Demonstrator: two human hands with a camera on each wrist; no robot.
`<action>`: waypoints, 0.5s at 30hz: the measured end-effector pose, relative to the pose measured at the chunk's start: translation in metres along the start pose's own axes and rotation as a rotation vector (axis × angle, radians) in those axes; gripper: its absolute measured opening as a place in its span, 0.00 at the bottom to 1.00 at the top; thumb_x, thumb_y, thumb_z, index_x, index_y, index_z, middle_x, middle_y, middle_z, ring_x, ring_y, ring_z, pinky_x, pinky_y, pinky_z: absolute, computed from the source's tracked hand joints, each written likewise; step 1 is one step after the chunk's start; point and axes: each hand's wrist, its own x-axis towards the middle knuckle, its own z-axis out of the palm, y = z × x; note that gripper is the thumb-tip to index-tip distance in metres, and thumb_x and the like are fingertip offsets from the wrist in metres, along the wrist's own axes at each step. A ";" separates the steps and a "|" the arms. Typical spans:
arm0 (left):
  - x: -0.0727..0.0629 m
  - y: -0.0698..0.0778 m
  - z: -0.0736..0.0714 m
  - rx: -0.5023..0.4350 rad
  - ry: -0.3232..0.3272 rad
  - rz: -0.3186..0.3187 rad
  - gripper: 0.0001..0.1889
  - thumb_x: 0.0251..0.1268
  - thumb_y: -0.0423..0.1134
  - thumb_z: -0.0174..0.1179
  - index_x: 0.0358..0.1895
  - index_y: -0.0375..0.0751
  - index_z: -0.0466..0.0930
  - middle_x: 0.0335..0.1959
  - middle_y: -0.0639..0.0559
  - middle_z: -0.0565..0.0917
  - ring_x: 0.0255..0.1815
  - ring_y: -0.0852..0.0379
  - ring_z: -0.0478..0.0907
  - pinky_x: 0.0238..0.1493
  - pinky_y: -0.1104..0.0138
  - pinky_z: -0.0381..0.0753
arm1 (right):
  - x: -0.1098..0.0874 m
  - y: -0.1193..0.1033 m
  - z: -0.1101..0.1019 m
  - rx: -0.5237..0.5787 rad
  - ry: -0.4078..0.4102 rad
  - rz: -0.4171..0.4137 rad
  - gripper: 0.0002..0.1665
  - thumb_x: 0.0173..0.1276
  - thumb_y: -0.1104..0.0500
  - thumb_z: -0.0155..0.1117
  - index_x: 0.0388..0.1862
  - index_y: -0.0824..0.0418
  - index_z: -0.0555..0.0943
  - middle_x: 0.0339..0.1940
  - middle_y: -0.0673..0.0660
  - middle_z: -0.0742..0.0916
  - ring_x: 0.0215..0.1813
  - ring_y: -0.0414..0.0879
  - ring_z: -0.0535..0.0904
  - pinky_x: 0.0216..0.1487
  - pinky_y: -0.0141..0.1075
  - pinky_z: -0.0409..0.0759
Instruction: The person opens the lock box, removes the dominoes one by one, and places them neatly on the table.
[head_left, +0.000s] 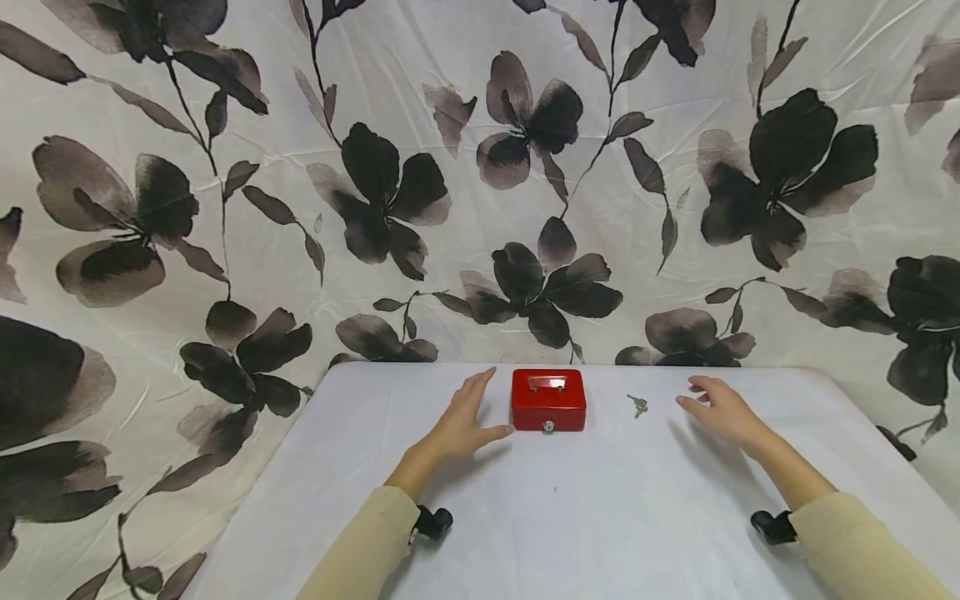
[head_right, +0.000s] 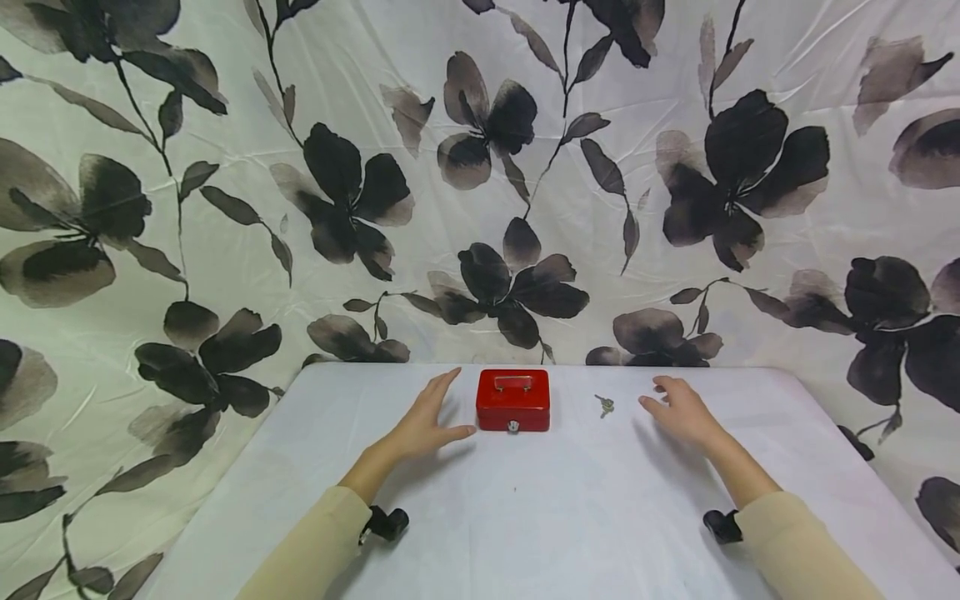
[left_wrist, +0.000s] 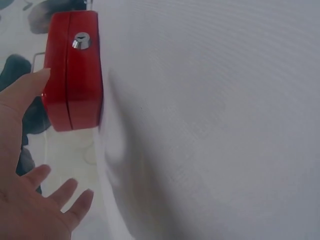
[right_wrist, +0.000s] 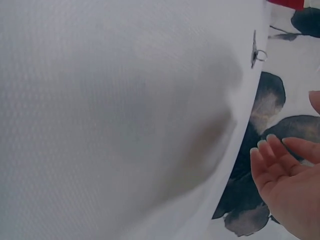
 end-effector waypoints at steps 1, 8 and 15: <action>0.001 0.000 0.000 -0.013 -0.002 0.001 0.53 0.60 0.54 0.73 0.83 0.52 0.48 0.81 0.44 0.57 0.78 0.41 0.58 0.68 0.41 0.70 | 0.000 -0.001 0.000 0.005 -0.003 0.004 0.36 0.77 0.55 0.58 0.69 0.83 0.64 0.61 0.80 0.76 0.58 0.71 0.76 0.57 0.62 0.74; 0.005 0.000 0.004 -0.116 -0.009 -0.005 0.54 0.59 0.52 0.74 0.83 0.51 0.48 0.80 0.42 0.58 0.77 0.41 0.61 0.69 0.43 0.69 | 0.001 -0.007 0.003 0.042 -0.032 0.021 0.34 0.76 0.57 0.60 0.67 0.83 0.67 0.56 0.78 0.79 0.54 0.66 0.78 0.53 0.56 0.77; 0.010 0.001 0.010 -0.187 -0.009 -0.034 0.54 0.58 0.50 0.76 0.83 0.52 0.49 0.79 0.40 0.60 0.71 0.40 0.70 0.65 0.44 0.74 | 0.005 -0.009 0.010 0.052 -0.056 0.034 0.33 0.75 0.56 0.62 0.64 0.83 0.69 0.52 0.75 0.82 0.52 0.64 0.80 0.53 0.55 0.77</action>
